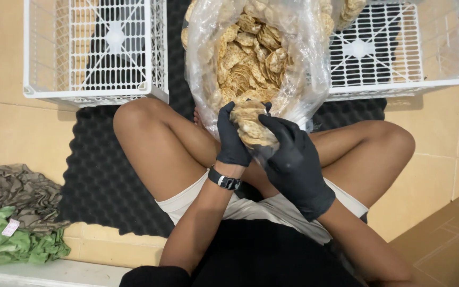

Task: Packaging dried food items into small plastic bags

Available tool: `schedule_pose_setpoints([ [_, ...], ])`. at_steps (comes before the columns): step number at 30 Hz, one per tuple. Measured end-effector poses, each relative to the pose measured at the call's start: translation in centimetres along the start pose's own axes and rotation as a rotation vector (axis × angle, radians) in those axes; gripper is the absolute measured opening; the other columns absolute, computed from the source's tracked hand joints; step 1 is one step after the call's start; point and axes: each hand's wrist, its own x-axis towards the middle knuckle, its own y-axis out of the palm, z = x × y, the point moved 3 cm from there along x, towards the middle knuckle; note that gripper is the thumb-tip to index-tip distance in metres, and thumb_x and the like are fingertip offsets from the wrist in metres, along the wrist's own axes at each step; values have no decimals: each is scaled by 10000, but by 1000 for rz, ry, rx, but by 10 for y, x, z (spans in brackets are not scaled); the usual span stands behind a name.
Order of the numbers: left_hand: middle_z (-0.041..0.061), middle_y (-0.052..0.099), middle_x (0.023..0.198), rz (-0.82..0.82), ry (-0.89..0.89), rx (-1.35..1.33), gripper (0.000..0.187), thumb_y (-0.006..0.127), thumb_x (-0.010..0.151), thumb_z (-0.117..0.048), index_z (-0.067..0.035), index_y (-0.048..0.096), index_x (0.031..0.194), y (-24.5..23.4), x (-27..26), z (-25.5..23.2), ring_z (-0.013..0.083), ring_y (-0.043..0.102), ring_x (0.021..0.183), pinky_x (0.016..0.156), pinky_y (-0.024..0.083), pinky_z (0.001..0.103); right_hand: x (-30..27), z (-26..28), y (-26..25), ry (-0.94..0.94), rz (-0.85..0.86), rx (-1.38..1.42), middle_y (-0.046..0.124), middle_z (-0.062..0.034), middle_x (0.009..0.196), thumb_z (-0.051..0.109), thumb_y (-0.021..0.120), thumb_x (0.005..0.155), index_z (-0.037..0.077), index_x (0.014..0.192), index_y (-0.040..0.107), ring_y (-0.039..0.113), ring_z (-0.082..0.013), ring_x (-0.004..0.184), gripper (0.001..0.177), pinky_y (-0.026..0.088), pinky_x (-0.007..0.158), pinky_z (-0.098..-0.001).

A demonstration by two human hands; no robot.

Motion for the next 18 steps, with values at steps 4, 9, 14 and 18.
schedule_pose_setpoints([
  [4,192,616,949,-27,21,85,410,646,706,-270,0,588,1009,9,-2,1,334,611,777,650,518,448,2,8,-12,-66,-2,17,535,-107,1171,172,648,778,151,788,655,541,-331,991,24,442,673,-355],
  [9,134,611,1011,-64,-8,173,417,646,697,-274,-24,599,1028,19,-18,1,272,598,878,766,490,427,-6,6,-24,-36,3,-39,576,-112,925,127,608,769,211,945,666,579,-324,840,203,481,639,-354],
  [14,145,610,996,-81,-36,138,414,658,690,-274,-21,603,1013,13,-21,5,289,597,885,785,487,443,-6,5,-32,74,9,128,571,-68,796,64,611,762,180,921,686,572,-302,707,210,470,520,-345],
  [18,104,606,992,-93,12,278,475,655,682,-310,-27,587,1058,38,-44,9,215,588,887,789,495,372,-1,4,-40,200,-38,282,582,-56,823,67,631,772,177,945,687,592,-284,716,212,485,563,-336],
])
